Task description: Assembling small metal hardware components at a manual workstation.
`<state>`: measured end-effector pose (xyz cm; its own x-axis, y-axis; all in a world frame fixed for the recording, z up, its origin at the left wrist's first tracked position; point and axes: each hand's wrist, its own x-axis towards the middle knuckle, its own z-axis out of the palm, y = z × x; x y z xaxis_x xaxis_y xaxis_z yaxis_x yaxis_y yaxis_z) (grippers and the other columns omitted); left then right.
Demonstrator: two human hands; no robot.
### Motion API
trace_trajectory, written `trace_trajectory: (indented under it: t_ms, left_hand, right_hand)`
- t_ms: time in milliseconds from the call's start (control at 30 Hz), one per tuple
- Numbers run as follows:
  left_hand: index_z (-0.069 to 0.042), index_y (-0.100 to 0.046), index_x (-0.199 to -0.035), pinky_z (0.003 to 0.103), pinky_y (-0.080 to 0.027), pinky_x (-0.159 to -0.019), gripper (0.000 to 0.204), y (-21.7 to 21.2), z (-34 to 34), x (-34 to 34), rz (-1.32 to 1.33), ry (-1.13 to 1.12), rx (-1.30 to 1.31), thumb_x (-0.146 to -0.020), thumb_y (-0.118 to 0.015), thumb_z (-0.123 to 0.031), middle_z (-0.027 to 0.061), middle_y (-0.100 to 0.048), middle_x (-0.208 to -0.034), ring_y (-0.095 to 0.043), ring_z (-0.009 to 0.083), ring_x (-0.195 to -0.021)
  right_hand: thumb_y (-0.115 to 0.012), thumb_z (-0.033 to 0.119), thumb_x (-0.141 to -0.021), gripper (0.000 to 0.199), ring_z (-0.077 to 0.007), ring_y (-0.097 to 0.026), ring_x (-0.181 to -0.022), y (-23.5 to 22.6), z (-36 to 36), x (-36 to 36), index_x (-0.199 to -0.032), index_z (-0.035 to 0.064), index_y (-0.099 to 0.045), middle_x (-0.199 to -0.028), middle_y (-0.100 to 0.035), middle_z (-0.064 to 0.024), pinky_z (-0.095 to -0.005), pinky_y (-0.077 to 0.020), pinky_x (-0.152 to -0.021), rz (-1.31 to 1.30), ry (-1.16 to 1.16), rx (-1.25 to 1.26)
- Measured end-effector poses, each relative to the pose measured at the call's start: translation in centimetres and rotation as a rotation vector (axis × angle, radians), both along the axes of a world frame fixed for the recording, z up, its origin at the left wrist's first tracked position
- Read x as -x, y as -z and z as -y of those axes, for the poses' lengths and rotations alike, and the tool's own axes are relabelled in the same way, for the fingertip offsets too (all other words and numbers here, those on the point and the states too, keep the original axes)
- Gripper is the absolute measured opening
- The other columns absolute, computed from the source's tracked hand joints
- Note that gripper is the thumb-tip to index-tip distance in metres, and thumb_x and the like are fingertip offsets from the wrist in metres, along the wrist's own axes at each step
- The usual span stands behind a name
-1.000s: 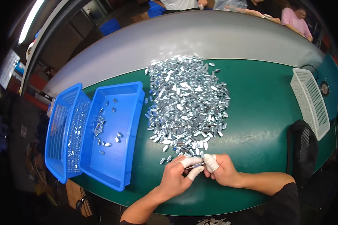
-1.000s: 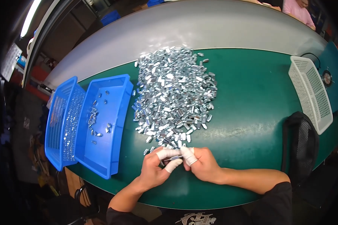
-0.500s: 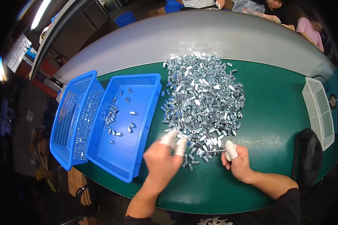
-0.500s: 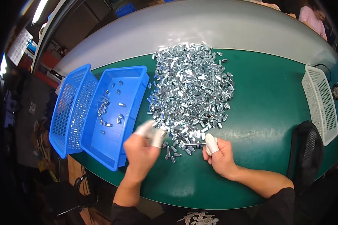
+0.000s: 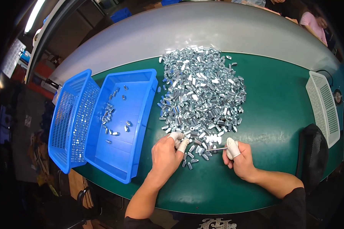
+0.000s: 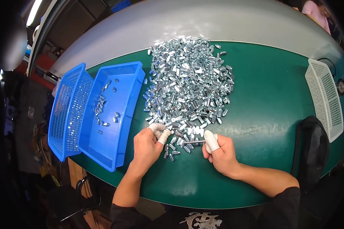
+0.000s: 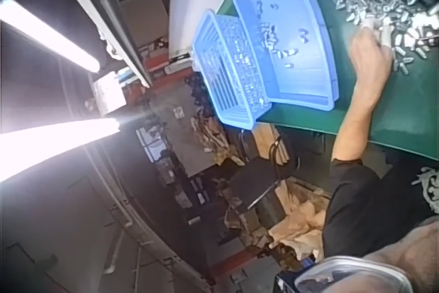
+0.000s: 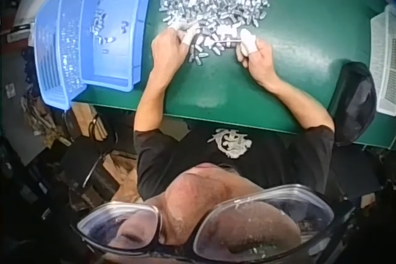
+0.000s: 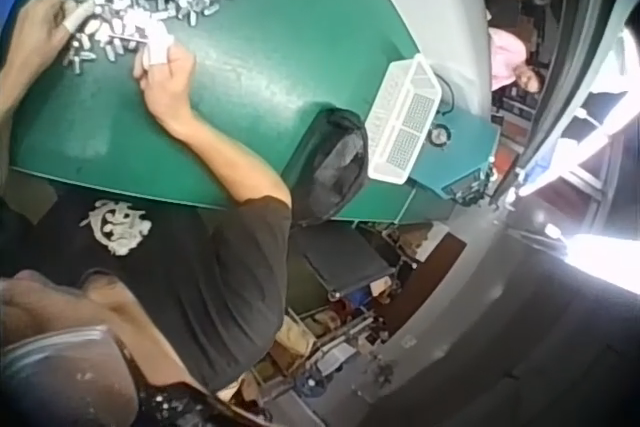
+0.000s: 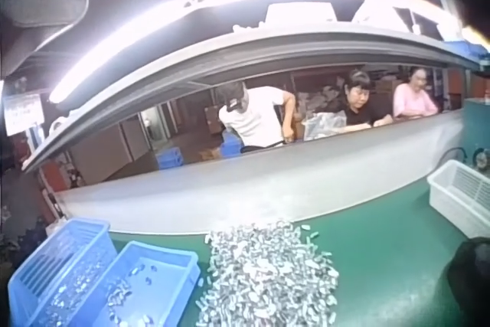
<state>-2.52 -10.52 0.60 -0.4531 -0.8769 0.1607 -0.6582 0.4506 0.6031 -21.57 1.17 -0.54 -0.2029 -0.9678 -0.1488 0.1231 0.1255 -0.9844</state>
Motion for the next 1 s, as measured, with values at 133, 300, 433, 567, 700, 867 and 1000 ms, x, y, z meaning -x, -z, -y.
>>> trace_trajectory:
  t_ms: [133, 300, 433, 567, 700, 867, 1000]
  left_hand:
    - [-0.002, -0.064, -0.087, 0.026, -0.039, -0.048, 0.013, -0.5, -0.3, 0.0, -0.172, 0.02, 0.127, -0.077, -0.07, -0.007, 0.0045, -0.057, -0.067, -0.049, 0.0115, -0.054]
    - [-0.001, -0.061, -0.087, 0.029, -0.046, -0.057, 0.014, -1.4, -1.4, 1.4, -0.345, 0.092, 0.115, -0.076, -0.069, -0.003, 0.0076, -0.063, -0.077, -0.056, 0.018, -0.063]
    - [0.0, -0.061, -0.088, 0.027, -0.047, -0.06, 0.016, -1.1, -1.9, 1.2, -0.404, 0.219, -0.045, -0.076, -0.07, -0.002, 0.0085, -0.063, -0.081, -0.057, 0.0167, -0.065]
    - [-0.001, -0.062, -0.09, 0.026, -0.046, -0.061, 0.023, -1.3, -2.6, 1.5, -0.451, 0.303, -0.051, -0.071, -0.074, -0.002, 0.0074, -0.062, -0.079, -0.057, 0.0162, -0.068]
    - [0.0, -0.065, -0.092, 0.026, -0.046, -0.061, 0.024, -0.8, -2.9, 1.6, -0.442, 0.362, -0.034, -0.07, -0.074, 0.001, 0.009, -0.063, -0.081, -0.057, 0.0155, -0.069]
    - [0.0, -0.066, -0.089, 0.029, -0.049, -0.063, 0.016, -0.8, -4.5, 2.1, -0.462, 0.368, -0.368, -0.075, -0.072, -0.001, 0.0088, -0.067, -0.079, -0.063, 0.0166, -0.067]
    - [-0.001, -0.066, -0.085, 0.029, -0.048, -0.059, 0.014, -0.6, -4.2, 2.1, -0.434, 0.462, 0.015, -0.072, -0.071, 0.0, 0.0087, -0.066, -0.079, -0.061, 0.021, -0.064]
  right_hand:
    - [-0.038, 0.033, -0.098, 0.043, -0.0056, -0.041, -0.042, -0.6, 0.1, 0.0, -0.067, 0.0062, -0.05, -0.054, -0.05, -0.0016, -0.0209, -0.0301, -0.04, 0.025, 0.025, 0.004]
    - [-0.039, 0.032, -0.098, 0.041, -0.0047, -0.041, -0.044, -0.7, 0.1, 0.4, -0.068, 0.0067, -0.049, -0.054, -0.05, -0.001, -0.0203, -0.0307, -0.04, 0.018, 0.031, 0.019]
    - [-0.041, 0.03, -0.097, 0.037, -0.0043, -0.042, -0.045, -1.1, 0.0, 0.1, -0.07, 0.0066, -0.05, -0.056, -0.052, -0.0005, -0.0197, -0.0326, -0.042, 0.043, 0.057, 0.047]
    - [-0.04, 0.03, -0.098, 0.042, -0.0042, -0.042, -0.046, -1.2, 0.1, 0.0, -0.064, 0.0062, -0.051, -0.056, -0.051, 0.0006, -0.0198, -0.0324, -0.043, 0.06, 0.027, 0.077]
    - [-0.043, 0.024, -0.098, 0.044, -0.0054, -0.042, -0.05, -1.7, 0.2, -0.3, -0.059, 0.004, -0.048, -0.054, -0.048, 0.001, -0.0248, -0.0344, -0.045, -0.005, -0.044, 0.023]
    - [-0.041, 0.021, -0.098, 0.034, -0.0093, -0.047, -0.051, -1.5, -0.3, -0.8, -0.077, 0.0011, -0.058, -0.055, -0.052, -0.002, -0.0274, -0.039, -0.048, -0.048, -0.164, 0.07]
    - [-0.041, 0.027, -0.098, 0.04, -0.0085, -0.045, -0.049, -1.6, -0.1, -1.0, -0.07, 0.0027, -0.056, -0.055, -0.052, -0.0014, -0.0258, -0.0371, -0.046, -0.022, -0.185, 0.011]
